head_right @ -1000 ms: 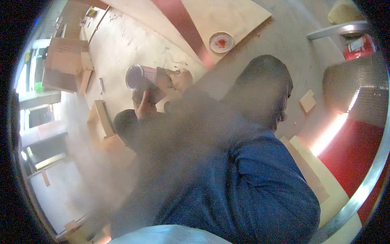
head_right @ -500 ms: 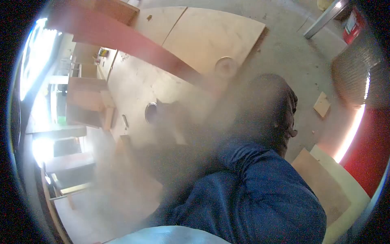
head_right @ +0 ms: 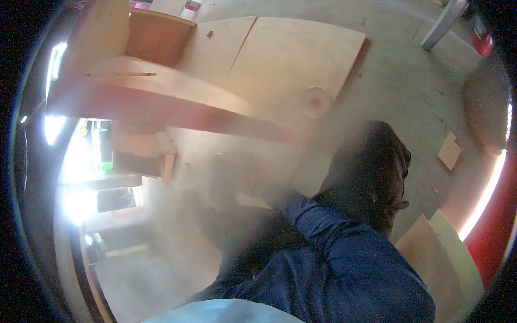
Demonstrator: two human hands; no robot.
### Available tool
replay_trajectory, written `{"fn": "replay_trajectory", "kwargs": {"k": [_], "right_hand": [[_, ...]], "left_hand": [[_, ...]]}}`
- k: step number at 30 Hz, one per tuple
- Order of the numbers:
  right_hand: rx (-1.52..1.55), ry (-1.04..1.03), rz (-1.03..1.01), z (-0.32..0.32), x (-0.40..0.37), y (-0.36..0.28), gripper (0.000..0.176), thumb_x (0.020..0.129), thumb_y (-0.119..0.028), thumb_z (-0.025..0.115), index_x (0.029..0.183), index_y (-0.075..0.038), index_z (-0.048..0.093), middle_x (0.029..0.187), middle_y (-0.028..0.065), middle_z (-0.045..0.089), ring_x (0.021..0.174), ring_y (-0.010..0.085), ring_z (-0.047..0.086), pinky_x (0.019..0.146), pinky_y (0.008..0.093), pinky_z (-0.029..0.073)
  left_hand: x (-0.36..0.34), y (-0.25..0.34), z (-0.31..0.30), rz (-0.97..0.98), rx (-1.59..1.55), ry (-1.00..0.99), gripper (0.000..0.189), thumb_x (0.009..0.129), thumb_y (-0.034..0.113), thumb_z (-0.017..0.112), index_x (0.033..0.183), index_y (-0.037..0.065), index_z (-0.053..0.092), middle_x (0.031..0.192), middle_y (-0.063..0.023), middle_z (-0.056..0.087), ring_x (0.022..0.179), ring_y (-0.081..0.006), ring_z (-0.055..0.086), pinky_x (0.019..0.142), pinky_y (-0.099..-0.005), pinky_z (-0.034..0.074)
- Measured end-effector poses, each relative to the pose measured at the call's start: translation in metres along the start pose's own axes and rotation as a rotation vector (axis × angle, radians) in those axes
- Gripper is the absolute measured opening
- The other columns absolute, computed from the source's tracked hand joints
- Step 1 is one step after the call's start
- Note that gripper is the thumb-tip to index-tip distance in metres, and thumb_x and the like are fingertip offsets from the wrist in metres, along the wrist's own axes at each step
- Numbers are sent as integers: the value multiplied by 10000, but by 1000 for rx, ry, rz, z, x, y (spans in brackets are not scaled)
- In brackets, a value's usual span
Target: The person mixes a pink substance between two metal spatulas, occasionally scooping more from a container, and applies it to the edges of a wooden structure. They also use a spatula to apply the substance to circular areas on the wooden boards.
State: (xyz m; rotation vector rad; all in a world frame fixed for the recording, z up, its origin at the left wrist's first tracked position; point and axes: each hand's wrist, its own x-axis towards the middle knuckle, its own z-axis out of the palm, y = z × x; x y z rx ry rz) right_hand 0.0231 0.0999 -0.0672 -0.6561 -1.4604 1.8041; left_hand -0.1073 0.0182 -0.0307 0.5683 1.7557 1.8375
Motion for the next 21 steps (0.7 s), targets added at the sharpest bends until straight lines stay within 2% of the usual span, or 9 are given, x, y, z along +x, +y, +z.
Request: {"fn": "replay_trajectory", "kwargs": {"k": [2, 3, 4, 10, 12, 13, 16, 20, 21], "right_hand": [[-80, -64, 57, -4, 3, -1, 205, 886, -133, 570, 1055, -38, 504, 969, 244, 641, 944, 426, 618, 811, 465, 478], [-85, -94, 76, -5, 5, 1, 230, 880, -144, 578, 1070, -44, 496, 948, 256, 639, 931, 431, 623, 802, 471, 483], [-78, -105, 66, -6, 7, 4, 230, 880, -144, 578, 1070, -44, 496, 948, 256, 639, 931, 431, 623, 802, 471, 483], [-179, -112, 25, -7, 15, 17, 251, 869, -152, 587, 1085, -41, 521, 966, 251, 642, 935, 427, 625, 808, 467, 493], [-176, -102, -7, -7, 16, 20, 259, 867, -148, 587, 1095, -37, 535, 978, 248, 644, 942, 419, 627, 816, 459, 495], [-174, -97, -18, -7, 17, 22, 263, 866, -147, 588, 1100, -35, 542, 984, 247, 645, 945, 416, 627, 821, 456, 496], [-157, -86, -48, -7, 18, 27, 277, 863, -141, 588, 1116, -29, 563, 1003, 243, 647, 955, 405, 629, 834, 445, 499], [-137, -28, -101, -8, 20, 30, 299, 860, -135, 588, 1136, -20, 591, 1028, 239, 650, 968, 391, 631, 851, 430, 503], [-134, -9, -110, -9, 21, 31, 305, 859, -133, 588, 1141, -18, 598, 1034, 238, 650, 971, 387, 632, 855, 426, 505]], "left_hand": [[3, 1, 1, 26, 20, 54, 279, 842, -18, 616, 1117, 0, 571, 1024, -118, 649, 868, -231, 662, 758, -350, 572], [3, 1, 1, 44, 30, 0, 274, 843, -26, 612, 1112, -1, 571, 1017, -119, 652, 862, -232, 663, 761, -354, 573], [3, 0, 1, 61, 39, -52, 268, 843, -34, 607, 1107, -2, 572, 1010, -119, 654, 857, -234, 665, 763, -357, 574], [10, -6, 0, 45, -8, -1, 289, 858, -5, 606, 1141, 2, 548, 1053, -117, 645, 914, -225, 656, 795, -367, 571], [9, 0, -2, -5, 202, -53, 300, 882, 58, 601, 1171, 8, 539, 1089, -104, 637, 977, -226, 641, 849, -379, 553], [9, -4, 1, -205, -188, -15, 329, 891, 94, 592, 1205, 16, 531, 1104, -96, 636, 1010, -237, 631, 886, -381, 535], [11, -21, -3, -226, -329, 50, 362, 884, 79, 590, 1235, 26, 519, 1109, -98, 637, 1006, -257, 635, 896, -378, 529], [15, -22, 3, -217, -242, 64, 347, 871, 50, 597, 1210, 28, 525, 1110, -96, 637, 1005, -239, 638, 868, -373, 540], [15, -17, 7, -209, -211, 1, 321, 863, 40, 606, 1176, 31, 535, 1075, -84, 640, 962, -227, 646, 835, -356, 546]]}}
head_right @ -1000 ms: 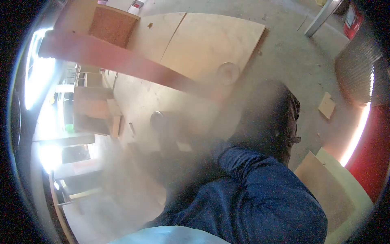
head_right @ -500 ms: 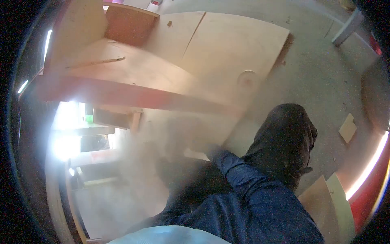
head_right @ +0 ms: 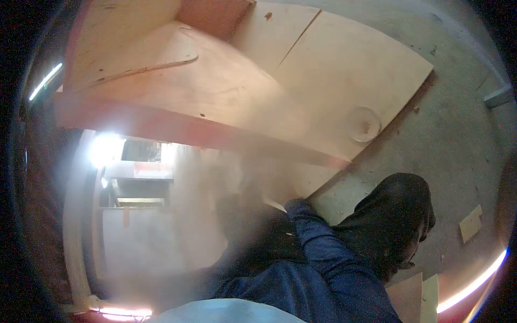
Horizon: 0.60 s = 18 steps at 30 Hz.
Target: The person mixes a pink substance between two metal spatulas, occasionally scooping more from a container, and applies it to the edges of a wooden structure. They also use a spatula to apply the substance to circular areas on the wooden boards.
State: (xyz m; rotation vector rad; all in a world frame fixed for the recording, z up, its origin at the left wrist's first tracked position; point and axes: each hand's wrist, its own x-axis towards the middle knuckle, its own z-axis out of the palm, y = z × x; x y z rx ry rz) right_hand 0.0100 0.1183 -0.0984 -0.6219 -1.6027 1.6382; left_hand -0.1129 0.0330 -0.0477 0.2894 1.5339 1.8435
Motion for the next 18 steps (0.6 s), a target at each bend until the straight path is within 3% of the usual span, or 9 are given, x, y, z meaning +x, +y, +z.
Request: {"fn": "replay_trajectory", "kwargs": {"k": [3, 7, 9, 10, 11, 13, 15, 16, 18], "right_hand": [[-3, 57, -27, -2, 3, 1, 324, 856, -128, 589, 1157, -12, 619, 1053, 234, 653, 981, 377, 634, 868, 415, 508], [-88, -23, -3, -15, 2, 1, 326, 849, -142, 593, 1138, 7, 625, 1019, 251, 653, 969, 392, 632, 869, 419, 505], [-128, -171, 109, -30, 3, -10, 350, 835, -152, 603, 1140, 19, 620, 1015, 254, 653, 972, 405, 625, 874, 427, 499], [-165, -213, 69, -28, 3, 1, 377, 825, -160, 610, 1161, 11, 610, 1014, 260, 650, 981, 412, 619, 874, 436, 494], [-184, -239, 80, -31, 1, 1, 377, 825, -160, 610, 1161, 11, 610, 1014, 260, 650, 981, 412, 619, 874, 436, 494], [-80, -326, 226, -35, -3, -5, 381, 836, -168, 598, 1189, -26, 603, 998, 271, 646, 981, 416, 617, 868, 445, 491], [-186, -316, 102, -36, -7, -8, 359, 862, -165, 566, 1208, -79, 604, 996, 276, 640, 985, 427, 608, 856, 448, 491], [-320, -238, 143, -34, -12, -20, 367, 872, -157, 544, 1234, -123, 597, 996, 266, 641, 988, 425, 603, 848, 453, 490], [-390, -207, 137, -36, -22, -49, 378, 869, -140, 538, 1243, -140, 596, 982, 255, 643, 959, 422, 606, 833, 456, 493]], "left_hand": [[5, 2, 5, 33, 68, -33, 300, 856, 28, 614, 1147, 28, 539, 1025, -76, 641, 894, -213, 651, 800, -347, 551], [-3, 8, 18, 112, 210, -59, 310, 832, 9, 637, 1125, 20, 536, 984, -76, 638, 837, -197, 644, 747, -341, 557], [-2, 9, 17, 133, 271, -57, 347, 808, -10, 652, 1135, 21, 541, 1005, -79, 629, 885, -198, 630, 798, -344, 532], [-2, 8, 18, 216, 300, -57, 395, 789, -27, 661, 1165, 8, 542, 1064, -90, 619, 970, -204, 606, 867, -345, 492], [-1, 12, 21, 255, 383, -152, 433, 782, -27, 670, 1193, -7, 538, 1124, -98, 602, 1039, -208, 579, 914, -341, 457], [4, 12, 15, 264, 414, -153, 444, 775, -18, 695, 1190, -8, 538, 1125, -80, 600, 1031, -189, 575, 884, -326, 472], [8, 15, 19, 275, 326, 65, 331, 798, -16, 691, 1106, -2, 571, 1042, -69, 622, 939, -168, 599, 826, -310, 492], [-14, 40, 54, 271, 519, 292, 299, 813, -26, 675, 1096, -11, 580, 1028, -74, 635, 917, -169, 609, 814, -304, 498], [-8, 32, 35, 332, 426, 296, 274, 827, -23, 662, 1089, -17, 582, 1019, -83, 649, 913, -169, 612, 805, -305, 500]]}}
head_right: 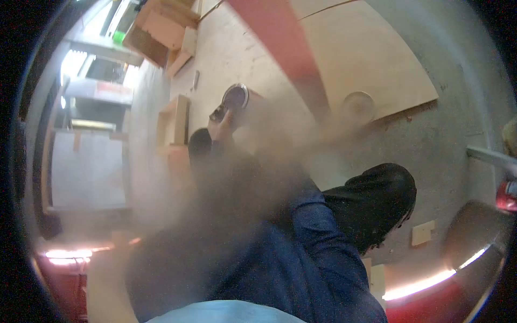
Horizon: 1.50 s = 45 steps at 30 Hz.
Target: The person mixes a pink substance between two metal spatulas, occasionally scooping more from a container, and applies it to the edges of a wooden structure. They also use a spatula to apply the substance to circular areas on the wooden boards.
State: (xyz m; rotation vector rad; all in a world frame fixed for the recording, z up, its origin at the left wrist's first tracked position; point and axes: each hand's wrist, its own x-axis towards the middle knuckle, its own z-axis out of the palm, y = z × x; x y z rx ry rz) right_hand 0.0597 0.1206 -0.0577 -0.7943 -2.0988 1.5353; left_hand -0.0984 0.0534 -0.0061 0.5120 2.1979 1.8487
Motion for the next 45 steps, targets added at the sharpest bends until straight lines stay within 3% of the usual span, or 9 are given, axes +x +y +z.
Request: {"fn": "replay_trajectory", "kwargs": {"k": [5, 21, 25, 29, 33, 37, 41, 43, 45], "right_hand": [[-156, 247, -351, 4, -10, -12, 466, 792, -54, 549, 1219, -215, 643, 1080, 106, 646, 959, 336, 600, 847, 429, 480], [-373, 392, -250, 18, -14, -3, 446, 786, -27, 556, 1140, -262, 691, 1059, 80, 656, 976, 302, 613, 825, 390, 505], [-80, 553, -150, 19, 4, 40, 342, 846, -52, 578, 1168, -123, 669, 1063, 143, 652, 882, 308, 658, 833, 368, 518], [332, 525, 72, 18, 22, 51, 302, 906, -120, 593, 1187, -21, 541, 976, 108, 641, 772, 219, 662, 582, 322, 551], [875, 180, 310, 3, -3, -9, 293, 912, -210, 627, 1144, -66, 522, 878, 29, 593, 621, 118, 570, 420, 231, 417], [789, 6, 325, 29, 0, 22, 278, 912, -222, 624, 1144, -96, 533, 842, 6, 578, 572, 92, 532, 405, 216, 368], [881, 251, 501, 23, 1, 65, 293, 893, -226, 649, 1111, -60, 547, 874, 46, 592, 596, 137, 565, 420, 244, 414], [713, 500, 314, 27, 10, 100, 320, 863, -206, 680, 1089, -24, 546, 944, 118, 626, 657, 226, 625, 500, 318, 487], [-260, 740, 89, 15, 6, 86, 354, 837, -184, 706, 1083, 5, 535, 964, 183, 644, 723, 290, 657, 615, 378, 515]], "left_hand": [[7, -22, -6, 32, -57, 193, 197, 923, 114, 597, 1062, -26, 593, 974, -86, 652, 831, -170, 615, 759, -301, 488], [-31, -37, -46, 29, -32, -685, 211, 954, 132, 578, 1088, -30, 594, 952, -31, 637, 822, -97, 562, 763, -246, 452], [-23, -27, -47, -40, -185, -212, 241, 950, 162, 604, 1085, -37, 593, 951, -54, 647, 830, -121, 582, 772, -259, 467], [-15, -24, -53, -52, -306, -52, 245, 971, 175, 569, 1089, -39, 589, 977, -77, 652, 794, -158, 601, 707, -282, 495], [-10, -45, -49, -65, -328, -17, 249, 979, 194, 558, 1088, -27, 592, 968, -70, 645, 765, -156, 597, 703, -291, 505], [-31, -12, -46, -334, -521, -153, 222, 977, 195, 557, 1103, 12, 568, 939, -60, 637, 776, -170, 611, 675, -350, 526], [-27, -26, -45, -326, -629, -149, 190, 970, 177, 569, 1089, 29, 572, 877, -36, 632, 750, -150, 600, 652, -353, 517], [-24, -32, -45, -255, -627, -114, 185, 963, 184, 585, 1057, 25, 592, 878, -31, 638, 768, -135, 584, 665, -312, 491], [-26, -36, -43, 79, -171, 2, 185, 951, 162, 587, 1021, -9, 607, 917, -40, 656, 804, -138, 588, 728, -282, 466]]}}
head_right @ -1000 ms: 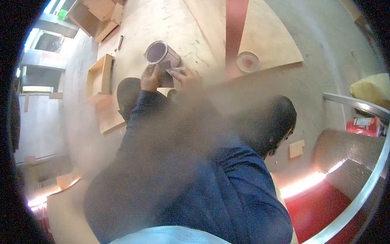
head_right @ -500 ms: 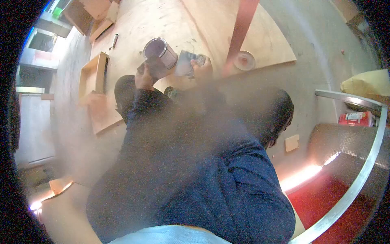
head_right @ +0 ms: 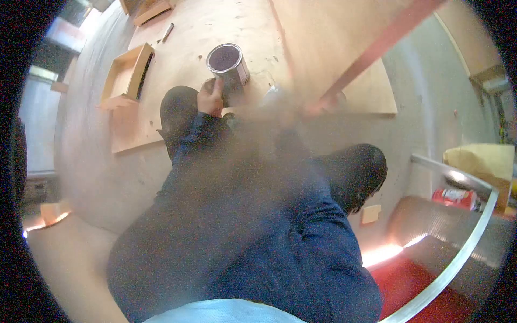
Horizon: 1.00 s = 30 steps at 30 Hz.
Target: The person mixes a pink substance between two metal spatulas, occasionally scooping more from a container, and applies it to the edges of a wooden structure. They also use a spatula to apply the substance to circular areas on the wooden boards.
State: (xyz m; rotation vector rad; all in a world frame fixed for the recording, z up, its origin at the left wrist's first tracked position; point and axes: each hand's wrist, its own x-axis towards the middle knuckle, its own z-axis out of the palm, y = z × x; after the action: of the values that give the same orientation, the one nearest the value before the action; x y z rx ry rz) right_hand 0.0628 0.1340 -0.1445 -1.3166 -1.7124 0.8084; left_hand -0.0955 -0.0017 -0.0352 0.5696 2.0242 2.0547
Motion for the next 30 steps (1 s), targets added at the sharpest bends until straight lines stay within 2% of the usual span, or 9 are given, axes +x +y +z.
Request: {"fn": "replay_trajectory", "kwargs": {"k": [5, 8, 9, 10, 15, 18, 22, 27, 30], "right_hand": [[166, -217, -375, -62, -18, -136, 108, 855, -54, 661, 959, -31, 645, 889, 167, 691, 795, 302, 684, 689, 373, 520], [264, -104, -719, -53, -40, -145, 215, 859, -10, 636, 1071, -40, 655, 951, 190, 691, 888, 297, 696, 751, 365, 534], [326, -467, -99, -69, -48, -174, 293, 847, 9, 635, 1135, -45, 648, 1002, 209, 682, 949, 318, 686, 806, 364, 531], [273, -290, -757, -37, -46, -121, 280, 855, -16, 628, 1134, -29, 642, 984, 221, 681, 927, 343, 683, 777, 377, 535], [-277, -392, -438, -18, -25, -70, 250, 890, -103, 610, 1118, -3, 632, 925, 240, 679, 842, 346, 693, 701, 395, 535], [29, -204, -386, -35, -33, -121, 223, 900, -99, 610, 1100, -2, 628, 900, 234, 685, 815, 317, 701, 693, 379, 537], [359, -98, -689, -38, -45, -142, 187, 903, -77, 609, 1072, 1, 624, 868, 218, 689, 788, 287, 707, 701, 343, 541], [-164, -375, -447, -25, -33, -96, 191, 904, -66, 599, 1071, 24, 621, 876, 238, 684, 805, 320, 704, 701, 354, 542], [200, -208, -493, -46, -38, -153, 175, 902, -62, 599, 1052, 27, 622, 867, 231, 685, 792, 328, 700, 704, 354, 543]], "left_hand": [[-8, 16, 2, 21, 258, 97, 211, 935, 165, 579, 1041, -17, 586, 886, -147, 686, 812, -226, 658, 740, -338, 490], [-7, 24, 3, -6, 311, 177, 215, 932, 183, 575, 1044, 0, 585, 858, -180, 673, 780, -265, 668, 715, -355, 498], [-7, 20, 4, 0, 324, 165, 221, 932, 189, 570, 1049, 2, 578, 866, -184, 673, 787, -290, 670, 712, -363, 501], [-8, 16, 4, -6, 320, 175, 221, 932, 189, 570, 1049, 2, 578, 866, -184, 673, 787, -290, 670, 712, -363, 501], [-18, 34, 3, 100, 258, 24, 184, 922, 172, 571, 1047, 37, 561, 836, -224, 660, 796, -353, 671, 693, -404, 500], [-12, 29, -1, 55, 298, 89, 163, 921, 153, 561, 1031, 33, 559, 827, -234, 657, 799, -387, 663, 683, -427, 500], [-8, 28, -4, 2, 286, 95, 168, 927, 163, 549, 1040, 40, 562, 827, -236, 657, 793, -406, 656, 674, -435, 501], [-8, 30, -7, 3, 342, 90, 186, 932, 177, 538, 1050, 35, 556, 864, -240, 659, 829, -410, 651, 704, -438, 504], [-12, 22, -10, 35, 374, 117, 201, 931, 186, 542, 1061, 33, 551, 869, -244, 658, 840, -416, 649, 711, -444, 506]]}}
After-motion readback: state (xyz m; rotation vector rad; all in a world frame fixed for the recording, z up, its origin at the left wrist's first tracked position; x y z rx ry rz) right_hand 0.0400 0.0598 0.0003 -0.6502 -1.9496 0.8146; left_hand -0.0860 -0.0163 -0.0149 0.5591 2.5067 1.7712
